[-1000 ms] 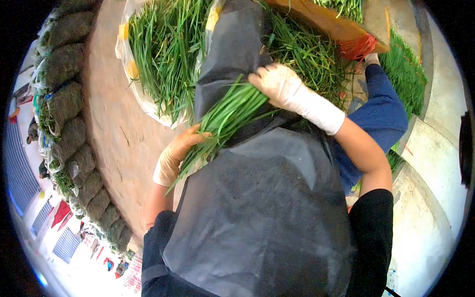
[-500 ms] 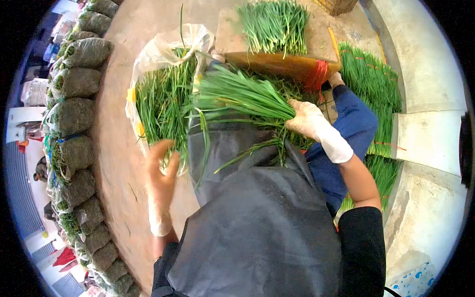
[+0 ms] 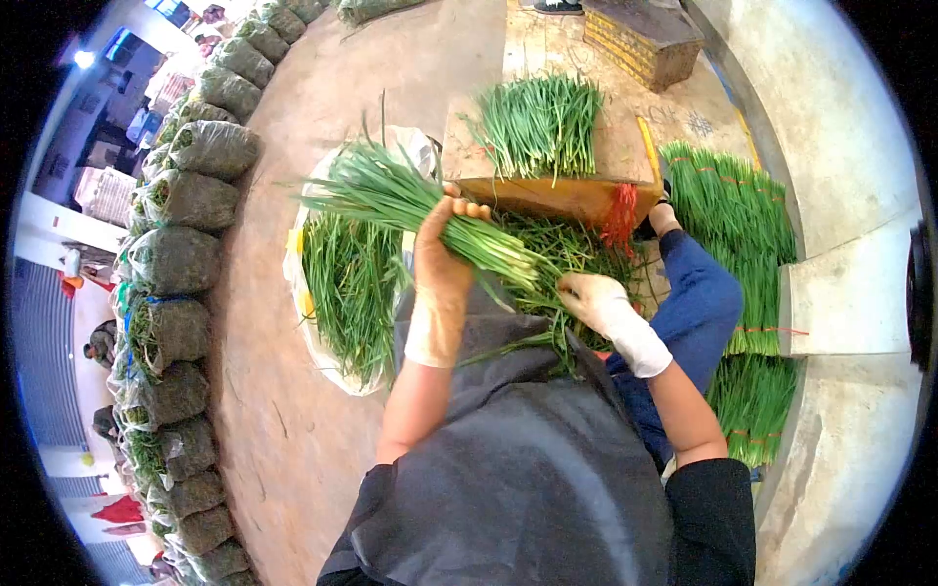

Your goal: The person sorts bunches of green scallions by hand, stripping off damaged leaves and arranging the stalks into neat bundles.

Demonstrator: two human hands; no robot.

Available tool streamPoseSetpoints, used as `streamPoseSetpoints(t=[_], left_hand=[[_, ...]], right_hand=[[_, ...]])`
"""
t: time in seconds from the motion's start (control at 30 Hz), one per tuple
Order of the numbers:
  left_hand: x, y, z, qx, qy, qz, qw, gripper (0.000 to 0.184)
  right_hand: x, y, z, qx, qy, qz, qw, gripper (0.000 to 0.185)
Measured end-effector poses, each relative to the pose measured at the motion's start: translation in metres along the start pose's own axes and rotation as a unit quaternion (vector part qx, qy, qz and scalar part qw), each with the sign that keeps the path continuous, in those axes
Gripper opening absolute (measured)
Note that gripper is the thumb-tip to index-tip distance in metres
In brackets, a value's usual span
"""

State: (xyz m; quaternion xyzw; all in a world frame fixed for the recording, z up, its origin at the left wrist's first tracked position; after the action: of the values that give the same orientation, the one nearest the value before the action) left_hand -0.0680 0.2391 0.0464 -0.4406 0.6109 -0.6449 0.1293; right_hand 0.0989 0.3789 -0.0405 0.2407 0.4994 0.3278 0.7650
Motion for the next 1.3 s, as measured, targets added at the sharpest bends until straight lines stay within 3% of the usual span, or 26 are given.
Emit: streamPoseSetpoints(t=[0.07,0.1,0.13,0.17,0.2,0.27,0.33,0.37,0.4,0.43,0.5,0.53,0.63,0.9,1.07,1.13,1.2,1.27,1.3], left_hand=[[0.01,0.009,-0.016,-0.042,-0.016,-0.082,0.996,0.019],[0.008,0.008,-0.029,-0.059,-0.023,-0.08,0.995,0.019],[0.0,0.011,-0.029,-0.039,-0.009,-0.162,0.986,0.018],[-0.011,0.011,-0.025,-0.023,0.018,-0.245,0.969,0.016],[-0.026,0.003,-0.028,-0.043,0.036,-0.243,0.969,0.016],[-0.055,-0.019,-0.035,-0.017,-0.012,-0.449,0.893,0.018],[-0.097,-0.028,-0.051,-0.052,0.012,-0.348,0.936,0.026],[-0.108,-0.027,-0.061,-0.043,0.054,-0.355,0.932,0.033],[-0.125,-0.014,-0.077,-0.054,0.056,-0.34,0.937,0.041],[-0.141,-0.021,-0.088,-0.064,0.065,-0.368,0.925,0.044],[-0.174,-0.012,-0.11,-0.112,0.039,-0.457,0.882,0.043],[-0.192,0.005,-0.124,-0.148,-0.002,-0.513,0.846,0.041],[-0.228,0.023,-0.153,-0.181,0.007,-0.585,0.79,0.049],[-0.251,0.042,-0.166,-0.198,0.107,-0.6,0.768,0.073],[-0.235,0.009,-0.15,-0.209,0.096,-0.586,0.777,0.088],[-0.208,-0.004,-0.123,-0.193,0.047,-0.6,0.775,0.095],[-0.171,0.005,-0.084,-0.16,0.029,-0.594,0.788,0.075],[-0.14,0.027,-0.038,-0.026,0.131,-0.432,0.892,0.07],[-0.132,0.075,-0.003,0.052,0.185,-0.378,0.906,0.062]], right_hand=[[0.009,0.015,0.018,0.026,-0.107,0.135,0.985,0.053],[0.001,0.03,0.023,0.099,-0.051,-0.011,0.994,0.063],[-0.022,0.051,0.028,0.218,0.057,-0.105,0.969,0.074],[-0.045,0.067,0.028,0.292,0.175,-0.034,0.94,0.086],[-0.067,0.081,0.028,0.277,0.135,0.012,0.951,0.096],[-0.069,0.081,-0.001,0.33,0.109,0.12,0.93,0.104],[-0.031,0.079,-0.051,0.324,0.049,-0.02,0.945,0.091],[0.001,0.075,-0.082,0.337,0.044,-0.018,0.94,0.091],[0.041,0.069,-0.115,0.347,0.131,-0.287,0.883,0.079],[0.048,0.082,-0.112,0.331,0.195,-0.45,0.806,0.07],[0.06,0.11,-0.104,0.302,0.321,-0.734,0.516,0.052],[0.062,0.126,-0.099,0.216,0.415,-0.831,0.3,0.052],[0.106,0.137,-0.109,0.236,0.396,-0.818,0.343,0.052],[0.164,0.131,-0.105,0.353,0.233,-0.628,0.653,0.051],[0.147,0.134,-0.085,0.411,0.174,-0.481,0.755,0.051],[0.131,0.134,-0.076,0.409,0.147,-0.438,0.786,0.051],[0.109,0.131,-0.065,0.381,0.109,-0.412,0.82,0.044],[0.084,0.127,-0.048,0.35,0.065,-0.381,0.853,0.032],[0.068,0.119,-0.041,0.275,0.121,-0.498,0.814,0.029]])
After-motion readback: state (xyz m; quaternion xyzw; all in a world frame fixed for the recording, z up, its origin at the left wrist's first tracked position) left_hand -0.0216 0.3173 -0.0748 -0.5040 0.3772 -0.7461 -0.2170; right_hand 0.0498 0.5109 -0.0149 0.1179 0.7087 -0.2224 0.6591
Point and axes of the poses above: each hand's wrist, its own z-axis away from the middle knuckle, its own y-axis out of the back of the hand, x = y × z, the point moved 3 cm from there along -z, towards the middle knuckle, and after that the axes turned 14 degrees about -x, right-handed, at the moved point
